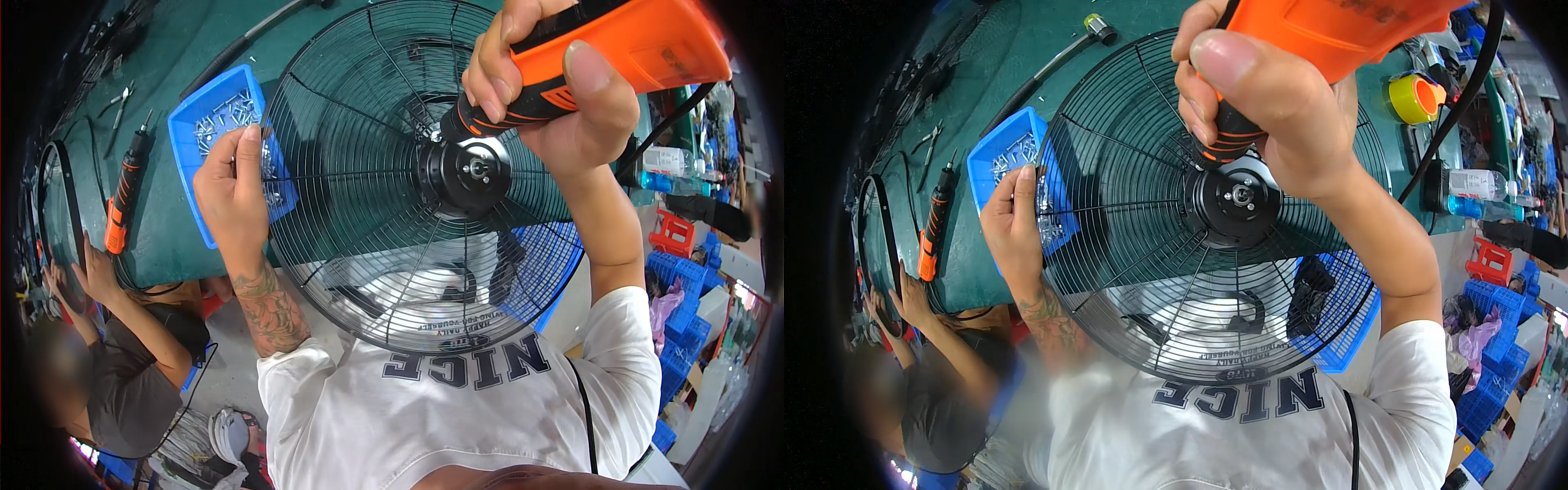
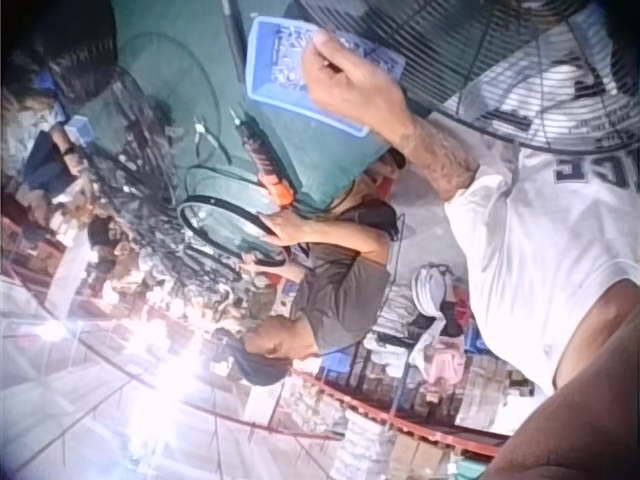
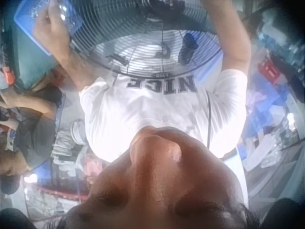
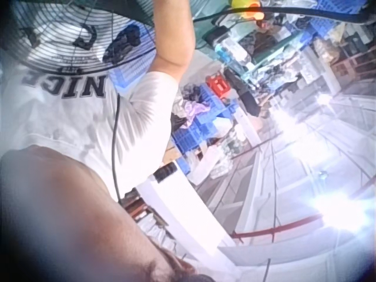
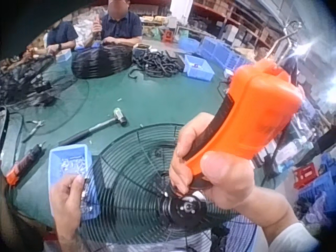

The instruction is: Assembling the motor and guard components of industrial fans at a workshop bench.

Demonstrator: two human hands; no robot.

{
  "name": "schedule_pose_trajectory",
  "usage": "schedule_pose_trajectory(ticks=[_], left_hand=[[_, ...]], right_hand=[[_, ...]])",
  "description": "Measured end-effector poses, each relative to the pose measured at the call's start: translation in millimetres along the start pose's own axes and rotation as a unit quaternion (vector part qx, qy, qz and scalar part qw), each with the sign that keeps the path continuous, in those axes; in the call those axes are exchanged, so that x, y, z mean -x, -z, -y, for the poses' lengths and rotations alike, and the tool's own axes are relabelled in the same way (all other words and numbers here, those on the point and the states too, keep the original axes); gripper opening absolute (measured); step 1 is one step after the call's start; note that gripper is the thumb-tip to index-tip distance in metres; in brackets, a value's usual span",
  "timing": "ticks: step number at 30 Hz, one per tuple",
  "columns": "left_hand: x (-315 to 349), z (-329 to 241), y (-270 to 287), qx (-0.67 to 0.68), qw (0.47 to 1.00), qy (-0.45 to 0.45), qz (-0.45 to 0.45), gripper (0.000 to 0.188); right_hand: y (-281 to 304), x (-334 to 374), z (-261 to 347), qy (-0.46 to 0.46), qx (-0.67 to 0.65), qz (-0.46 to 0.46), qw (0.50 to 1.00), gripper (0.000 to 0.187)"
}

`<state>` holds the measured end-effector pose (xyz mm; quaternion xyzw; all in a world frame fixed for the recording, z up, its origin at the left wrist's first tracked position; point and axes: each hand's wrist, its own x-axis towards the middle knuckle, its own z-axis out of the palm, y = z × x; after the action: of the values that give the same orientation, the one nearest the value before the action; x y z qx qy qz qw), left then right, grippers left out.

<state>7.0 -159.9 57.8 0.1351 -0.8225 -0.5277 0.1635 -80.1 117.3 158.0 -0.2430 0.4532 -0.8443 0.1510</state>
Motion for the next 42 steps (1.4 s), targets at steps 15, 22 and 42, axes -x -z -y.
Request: schedule_pose_trajectory(ticks=[15, 22, 42], left_hand=[[6, -6, 0, 0.025, 0.999, 0.015, 0.028, 0.024], [6, -6, -4, 0.079, 0.996, -0.038, -0.017, 0.021], [81, -100, -15, 0.05, 0.966, -0.142, 0.212, 0.013]], right_hand=[[3, 5, -13, 0.063, 0.098, 0.113, 0.987, 0.053], [1, 4, -18, 0.023, 0.078, 0.019, 0.997, 0.05], [-30, 26, 88, 0.09, 0.1, 0.286, 0.949, 0.061]])
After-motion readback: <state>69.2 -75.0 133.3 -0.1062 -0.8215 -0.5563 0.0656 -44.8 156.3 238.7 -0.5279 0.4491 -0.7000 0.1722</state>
